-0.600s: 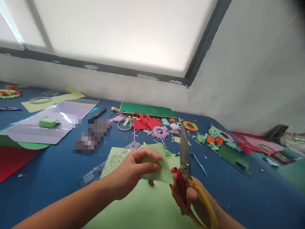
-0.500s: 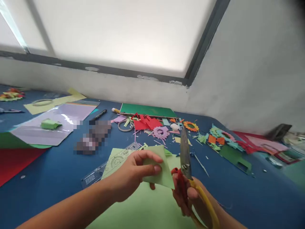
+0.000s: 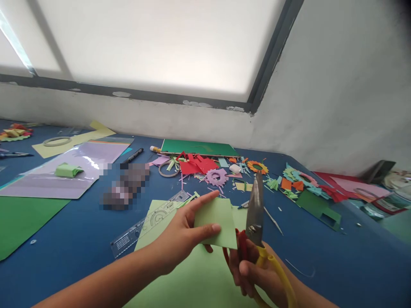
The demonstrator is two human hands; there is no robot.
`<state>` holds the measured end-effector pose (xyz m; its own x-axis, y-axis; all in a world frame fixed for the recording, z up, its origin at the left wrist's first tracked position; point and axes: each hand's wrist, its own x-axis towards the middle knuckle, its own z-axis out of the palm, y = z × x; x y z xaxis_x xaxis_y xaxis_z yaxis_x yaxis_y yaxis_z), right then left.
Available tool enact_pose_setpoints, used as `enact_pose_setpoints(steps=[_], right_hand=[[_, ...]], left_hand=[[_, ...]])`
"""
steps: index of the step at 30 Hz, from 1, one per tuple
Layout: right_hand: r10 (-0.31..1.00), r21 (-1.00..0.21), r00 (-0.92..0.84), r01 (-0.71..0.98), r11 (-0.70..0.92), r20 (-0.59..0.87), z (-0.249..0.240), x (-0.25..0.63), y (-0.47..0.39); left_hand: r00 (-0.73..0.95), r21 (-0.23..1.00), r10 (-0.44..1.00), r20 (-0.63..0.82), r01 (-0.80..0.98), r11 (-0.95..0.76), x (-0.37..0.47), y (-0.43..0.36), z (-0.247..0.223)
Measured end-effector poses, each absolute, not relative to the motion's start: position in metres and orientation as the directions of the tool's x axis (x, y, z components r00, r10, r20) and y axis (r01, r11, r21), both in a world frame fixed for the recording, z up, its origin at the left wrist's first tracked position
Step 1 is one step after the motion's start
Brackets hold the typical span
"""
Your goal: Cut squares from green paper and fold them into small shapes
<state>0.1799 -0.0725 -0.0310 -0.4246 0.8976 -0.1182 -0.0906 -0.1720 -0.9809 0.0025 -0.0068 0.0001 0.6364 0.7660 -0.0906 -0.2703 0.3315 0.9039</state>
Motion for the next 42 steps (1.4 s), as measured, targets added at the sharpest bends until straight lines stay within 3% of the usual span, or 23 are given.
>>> enact_pose_setpoints(steps=[5, 8, 12, 15, 21, 25, 29, 34, 42], right_hand=[[0.933, -0.988, -0.326, 0.032, -0.151, -0.154, -0.031, 0.181, -0.069], [0.942, -0.982, -0.287, -0.019, -0.188, -0.175, -0.038, 0.182, -0.066], [0.954, -0.948, -0.228, -0.204, -0.243, -0.196, -0.042, 0.183, -0.06], [0.951, -0.917, -0.205, -0.279, -0.285, -0.233, -0.038, 0.183, -0.055], [0.942, -0.915, -0.231, -0.266, -0.302, -0.244, -0.038, 0.187, -0.054], [0.953, -0.937, -0.247, -0.258, -0.237, -0.173, -0.047, 0.19, -0.059], [0.949, -0.951, -0.296, -0.248, -0.183, -0.106, -0.044, 0.192, -0.064], [0.934, -0.947, -0.326, -0.226, -0.229, -0.148, -0.034, 0.193, -0.071], [0.944, -0.953, -0.315, -0.241, -0.181, -0.1, -0.033, 0.193, -0.068]], left_hand=[[0.622, 0.975, 0.77, -0.144, -0.044, 0.218, 0.006, -0.011, -0.008], [0.595, 0.991, 0.798, -0.098, 0.134, 0.022, 0.004, -0.011, -0.011], [0.583, 0.844, 0.802, 0.132, 0.358, -0.399, -0.001, -0.009, -0.01], [0.649, 0.771, 0.748, 0.141, 0.402, -0.494, -0.004, -0.007, -0.008], [0.645, 0.827, 0.76, -0.082, 0.47, -0.31, -0.005, -0.005, -0.008], [0.671, 0.881, 0.722, -0.172, 0.433, -0.192, -0.006, -0.001, -0.004], [0.714, 0.923, 0.676, -0.185, 0.362, -0.13, -0.008, -0.001, 0.003], [0.783, 0.939, 0.57, -0.251, 0.34, -0.054, -0.011, -0.006, 0.01], [0.831, 0.956, 0.48, -0.282, 0.199, 0.216, -0.006, -0.001, 0.0]])
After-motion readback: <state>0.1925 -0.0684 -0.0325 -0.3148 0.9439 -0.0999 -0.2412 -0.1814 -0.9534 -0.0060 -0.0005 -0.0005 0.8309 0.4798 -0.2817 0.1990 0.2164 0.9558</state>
